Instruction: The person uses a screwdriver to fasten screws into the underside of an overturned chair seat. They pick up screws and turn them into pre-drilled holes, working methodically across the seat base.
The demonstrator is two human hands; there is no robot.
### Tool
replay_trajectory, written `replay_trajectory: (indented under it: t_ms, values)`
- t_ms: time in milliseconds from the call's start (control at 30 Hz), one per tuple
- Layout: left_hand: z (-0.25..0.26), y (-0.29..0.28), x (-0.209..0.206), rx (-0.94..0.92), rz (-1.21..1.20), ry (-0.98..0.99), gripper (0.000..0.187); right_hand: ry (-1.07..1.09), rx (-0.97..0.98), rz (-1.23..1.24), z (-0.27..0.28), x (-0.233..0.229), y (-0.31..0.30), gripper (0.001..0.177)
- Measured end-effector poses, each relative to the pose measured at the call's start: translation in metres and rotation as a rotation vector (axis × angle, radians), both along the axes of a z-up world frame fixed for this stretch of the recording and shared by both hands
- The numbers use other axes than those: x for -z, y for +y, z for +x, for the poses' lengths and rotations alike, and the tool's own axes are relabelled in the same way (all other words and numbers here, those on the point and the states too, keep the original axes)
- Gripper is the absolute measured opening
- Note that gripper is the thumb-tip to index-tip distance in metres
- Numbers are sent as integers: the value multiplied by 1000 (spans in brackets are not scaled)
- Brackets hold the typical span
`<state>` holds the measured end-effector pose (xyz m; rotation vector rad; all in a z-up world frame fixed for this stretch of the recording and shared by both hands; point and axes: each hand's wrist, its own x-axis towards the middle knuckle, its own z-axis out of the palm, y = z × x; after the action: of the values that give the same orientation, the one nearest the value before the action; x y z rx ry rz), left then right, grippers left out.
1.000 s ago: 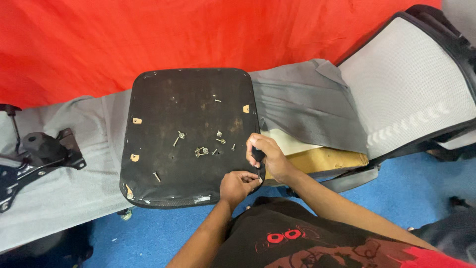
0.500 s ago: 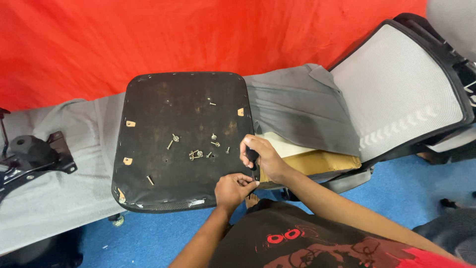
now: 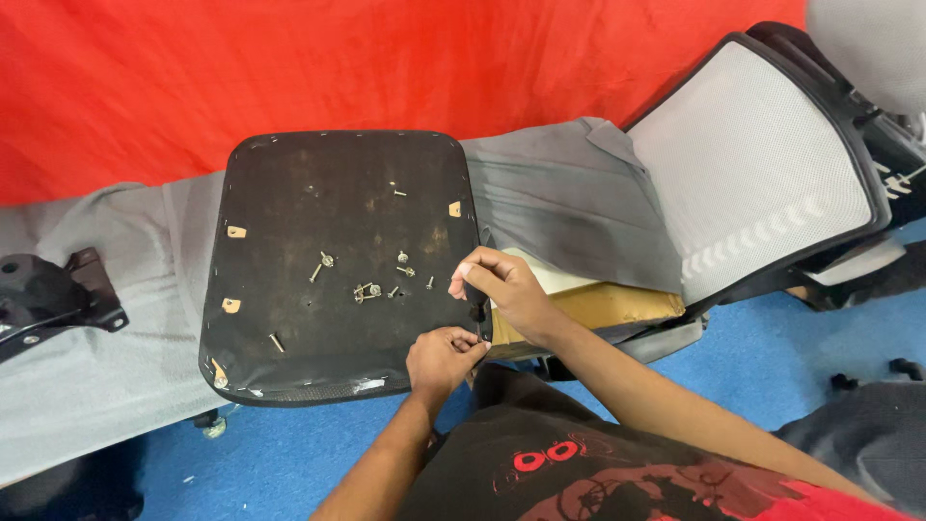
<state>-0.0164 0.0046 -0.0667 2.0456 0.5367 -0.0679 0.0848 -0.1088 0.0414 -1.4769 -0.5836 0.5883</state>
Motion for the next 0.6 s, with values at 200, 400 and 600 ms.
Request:
replay_trajectory:
  t_ms: [200, 400, 600]
  values:
    - [-1, -1, 3, 12, 16, -24, 26, 11, 67, 74, 3, 3, -6, 10]
    - [0, 1, 6, 19, 32, -57, 25, 127, -2, 222, 15, 10, -8, 9]
    - [-3, 3, 2, 37, 22, -60, 26, 132, -39, 178, 10, 7, -7, 11]
